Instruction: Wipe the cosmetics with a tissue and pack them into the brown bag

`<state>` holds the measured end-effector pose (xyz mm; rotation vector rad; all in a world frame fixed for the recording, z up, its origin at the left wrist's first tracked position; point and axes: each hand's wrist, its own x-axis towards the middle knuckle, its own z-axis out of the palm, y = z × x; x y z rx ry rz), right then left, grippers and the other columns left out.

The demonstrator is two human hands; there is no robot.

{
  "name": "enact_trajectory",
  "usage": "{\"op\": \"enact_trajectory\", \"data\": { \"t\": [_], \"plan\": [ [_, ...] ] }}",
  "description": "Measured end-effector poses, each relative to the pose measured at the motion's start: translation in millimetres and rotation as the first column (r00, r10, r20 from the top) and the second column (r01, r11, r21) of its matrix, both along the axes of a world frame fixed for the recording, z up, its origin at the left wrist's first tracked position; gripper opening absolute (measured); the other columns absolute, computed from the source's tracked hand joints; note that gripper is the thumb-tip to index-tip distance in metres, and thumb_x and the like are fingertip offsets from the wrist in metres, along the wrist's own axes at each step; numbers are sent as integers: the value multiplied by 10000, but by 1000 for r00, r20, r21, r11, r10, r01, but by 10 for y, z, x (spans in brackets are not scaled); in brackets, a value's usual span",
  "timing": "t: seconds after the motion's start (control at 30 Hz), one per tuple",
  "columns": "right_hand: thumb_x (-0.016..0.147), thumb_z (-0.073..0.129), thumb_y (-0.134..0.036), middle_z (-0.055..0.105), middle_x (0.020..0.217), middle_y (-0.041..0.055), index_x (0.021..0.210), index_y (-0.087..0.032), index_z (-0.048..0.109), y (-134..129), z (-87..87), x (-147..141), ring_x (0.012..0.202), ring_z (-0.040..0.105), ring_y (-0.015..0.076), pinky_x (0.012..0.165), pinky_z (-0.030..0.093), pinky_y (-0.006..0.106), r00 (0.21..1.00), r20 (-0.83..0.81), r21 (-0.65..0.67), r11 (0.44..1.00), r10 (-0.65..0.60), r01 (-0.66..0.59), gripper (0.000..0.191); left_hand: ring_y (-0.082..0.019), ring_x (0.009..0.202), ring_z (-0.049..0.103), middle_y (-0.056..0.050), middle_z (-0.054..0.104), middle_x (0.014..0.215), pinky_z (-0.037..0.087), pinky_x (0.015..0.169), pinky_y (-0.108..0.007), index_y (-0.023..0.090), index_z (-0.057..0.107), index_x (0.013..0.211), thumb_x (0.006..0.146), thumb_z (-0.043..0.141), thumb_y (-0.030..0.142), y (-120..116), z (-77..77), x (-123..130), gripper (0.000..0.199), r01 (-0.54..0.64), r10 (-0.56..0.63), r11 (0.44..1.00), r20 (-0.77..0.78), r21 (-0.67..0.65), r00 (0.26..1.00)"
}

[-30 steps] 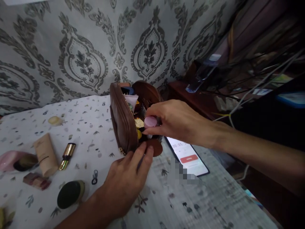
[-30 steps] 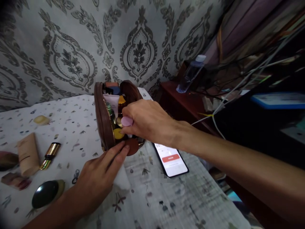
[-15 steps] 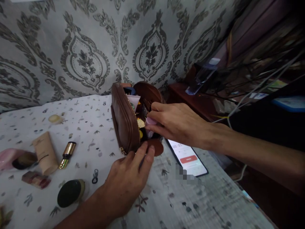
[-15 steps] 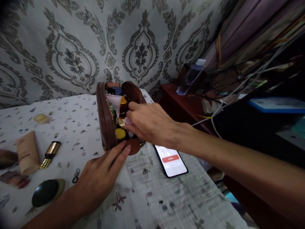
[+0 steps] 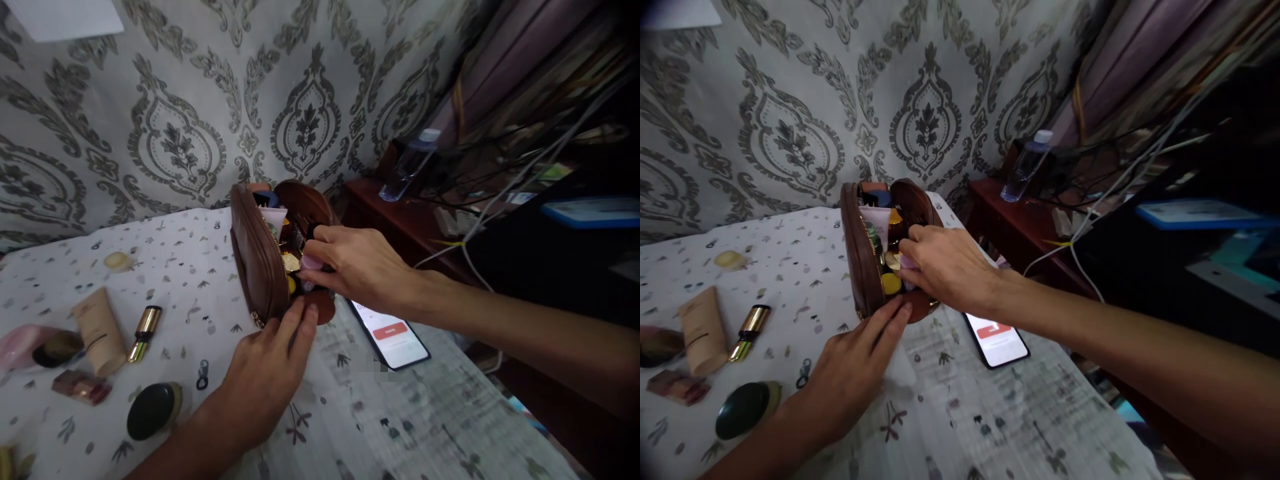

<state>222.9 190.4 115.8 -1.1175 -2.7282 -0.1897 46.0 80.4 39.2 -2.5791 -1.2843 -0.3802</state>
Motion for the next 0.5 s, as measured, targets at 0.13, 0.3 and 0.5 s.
{"op": "enact_trajectory", "data": {
  "t": [0.13,0.3,0.5],
  "plan": [
    [888,648,-376,608,803,54,787,-145,650,-36,16,-27,684,524,152,538,223,276,997,68,36,999,-30,28,252,-215,958,687,-159,550,1434,563,582,-268,109,398,1448,689,443,-55,-5,3,-3,778,-17,17,999,-4,-43,1000],
    [894,651,-390,615,850,69,846,-133,666,-80,26,-32,732,555,166,539,235,275,994,106,56,998,-41,36,261,-226,1030,681,-148,482,1497,592,628,-285,151,336,1495,691,411,-86,-4,21,8,841,-66,62,985,-25,-160,998],
    [974,529,-390,602,956,90,927,-118,683,-118,97,5,725,562,152,558,298,276,995,99,18,999,-29,27,315,-263,1166,644,-142,414,1552,627,752,-371,150,251,1524,700,360,-90,14,149,-12,866,-83,74,945,-40,-317,996]
  ]
}}
